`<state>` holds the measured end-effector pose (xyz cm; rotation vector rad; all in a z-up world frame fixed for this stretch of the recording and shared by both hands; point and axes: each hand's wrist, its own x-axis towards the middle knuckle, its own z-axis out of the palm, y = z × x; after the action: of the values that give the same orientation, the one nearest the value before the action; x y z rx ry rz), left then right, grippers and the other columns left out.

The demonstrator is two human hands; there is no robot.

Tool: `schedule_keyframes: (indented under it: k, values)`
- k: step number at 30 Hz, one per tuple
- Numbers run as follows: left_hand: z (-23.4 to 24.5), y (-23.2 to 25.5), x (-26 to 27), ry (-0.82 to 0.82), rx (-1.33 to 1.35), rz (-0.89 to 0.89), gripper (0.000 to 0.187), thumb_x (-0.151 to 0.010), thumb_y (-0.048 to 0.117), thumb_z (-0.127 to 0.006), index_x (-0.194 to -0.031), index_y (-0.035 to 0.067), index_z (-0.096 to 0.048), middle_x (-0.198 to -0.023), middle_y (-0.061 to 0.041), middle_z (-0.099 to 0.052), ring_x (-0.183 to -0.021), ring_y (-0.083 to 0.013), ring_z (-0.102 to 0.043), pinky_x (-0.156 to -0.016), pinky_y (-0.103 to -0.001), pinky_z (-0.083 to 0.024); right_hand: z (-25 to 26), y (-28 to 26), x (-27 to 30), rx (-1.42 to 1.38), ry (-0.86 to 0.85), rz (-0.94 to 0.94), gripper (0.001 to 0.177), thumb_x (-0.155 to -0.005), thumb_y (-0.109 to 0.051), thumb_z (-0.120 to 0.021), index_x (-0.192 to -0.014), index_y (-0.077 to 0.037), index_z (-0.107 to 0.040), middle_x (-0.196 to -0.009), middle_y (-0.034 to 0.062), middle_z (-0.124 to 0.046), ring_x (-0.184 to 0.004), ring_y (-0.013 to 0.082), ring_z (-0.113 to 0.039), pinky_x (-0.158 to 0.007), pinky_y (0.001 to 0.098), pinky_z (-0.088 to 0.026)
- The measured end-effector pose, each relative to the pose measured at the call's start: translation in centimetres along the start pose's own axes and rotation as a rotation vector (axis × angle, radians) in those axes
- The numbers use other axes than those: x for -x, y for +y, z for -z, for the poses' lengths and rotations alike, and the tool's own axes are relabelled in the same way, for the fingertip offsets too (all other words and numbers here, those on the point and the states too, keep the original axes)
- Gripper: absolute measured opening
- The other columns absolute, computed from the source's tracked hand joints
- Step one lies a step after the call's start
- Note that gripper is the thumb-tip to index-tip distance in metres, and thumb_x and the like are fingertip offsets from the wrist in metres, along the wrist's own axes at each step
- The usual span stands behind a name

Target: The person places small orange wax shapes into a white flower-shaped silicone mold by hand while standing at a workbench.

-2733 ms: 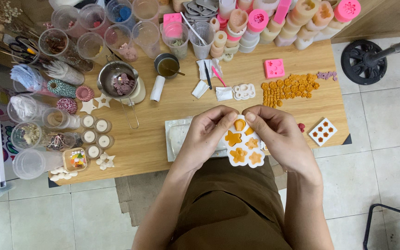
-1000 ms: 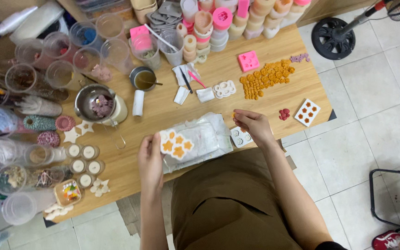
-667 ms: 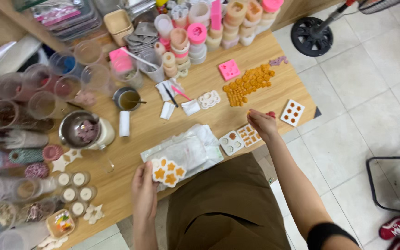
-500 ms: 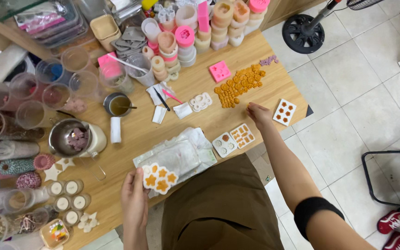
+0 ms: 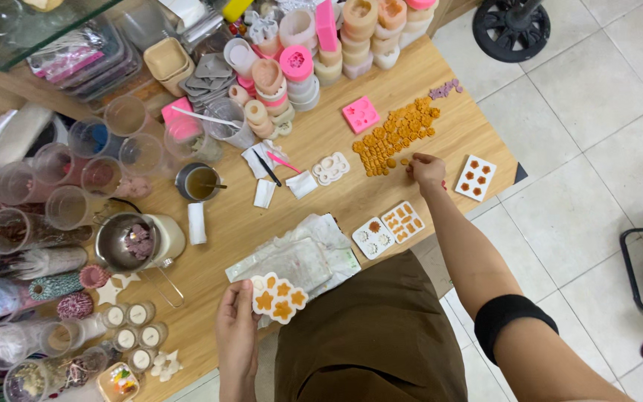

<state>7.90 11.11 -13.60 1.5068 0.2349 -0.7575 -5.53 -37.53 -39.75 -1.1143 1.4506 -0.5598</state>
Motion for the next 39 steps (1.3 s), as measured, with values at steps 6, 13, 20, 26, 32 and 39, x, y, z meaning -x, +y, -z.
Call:
schedule_keyframes:
  k: [6,13,20,26,32,39]
  values:
    - [-1.6,1.0,-0.7,-0.04,-0.051,-0.002,0.024,-0.103,0.028,-0.059,-0.107,0.005,-0.065,-0.091,-0.001,-0.066,-0.079,-0.0073,-0.059,-0.07,-0.027,-0.049,0.7,0.5,-0.4,-0.113,-0.042,-0.038,0.025,-0.092,0.002,-0.068,-0.117,0.007,-0.069,-0.092,0.0145,-0.074,-0.072,0.0174,-0.072,-0.064,0.0264,-0.06]
    - [-2.5,1.9,-0.4,-0.037,-0.049,0.013,0.025,-0.104,0.028,-0.058,-0.107,0.004,-0.064,-0.091,-0.001,-0.065,-0.079,-0.0072,-0.059,-0.071,-0.028,-0.05,-1.7,0.2,-0.3,-0.192,-0.084,-0.062,0.021,-0.093,0.003,-0.067,-0.113,0.004,-0.07,-0.094,0.0119,-0.073,-0.075,0.0159,-0.072,-0.065,0.0248,-0.06]
    - [-2.8,1.3,-0.4,-0.051,-0.023,0.019,0.024,-0.103,0.027,-0.057,-0.106,0.004,-0.064,-0.093,-0.002,-0.068,-0.083,-0.0081,-0.062,-0.075,-0.028,-0.053,-1.5,-0.4,-0.1,-0.155,-0.033,-0.016,0.023,-0.093,0.002,-0.064,-0.115,0.005,-0.069,-0.092,0.0105,-0.073,-0.072,0.0154,-0.072,-0.063,0.0255,-0.059]
    - [-5.1,1.7,-0.7,-0.014,-0.035,-0.101,0.024,-0.105,0.027,-0.057,-0.107,0.005,-0.065,-0.094,0.002,-0.064,-0.083,-0.0045,-0.055,-0.071,-0.024,-0.046,-0.2,-3.0,6.0,-0.16,-0.025,0.241,0.029,-0.098,-0.002,-0.061,-0.126,0.006,-0.063,-0.101,0.0118,-0.071,-0.086,0.0148,-0.069,-0.077,0.027,-0.057]
    - [-8.6,2.4,-0.4,0.005,-0.053,-0.28,0.023,-0.106,0.028,-0.057,-0.106,0.007,-0.064,-0.088,0.004,-0.057,-0.072,-0.0052,-0.044,-0.061,-0.023,-0.038,0.1,-11.5,27.4,-0.208,-0.62,0.189,0.037,-0.105,-0.023,-0.049,-0.133,-0.001,-0.056,-0.114,0.0093,-0.072,-0.101,0.0157,-0.073,-0.091,0.0325,-0.061]
    - [-10.4,2.9,1.7,-0.115,0.14,-0.22,0.021,-0.105,0.027,-0.052,-0.113,0.008,-0.057,-0.102,0.005,-0.064,-0.096,-0.0042,-0.061,-0.083,-0.023,-0.054,-0.6,-15.8,37.7,-0.351,-0.851,0.017,0.046,-0.097,-0.012,-0.065,-0.14,-0.003,-0.055,-0.114,0.0068,-0.07,-0.1,0.0107,-0.068,-0.086,0.0283,-0.057]
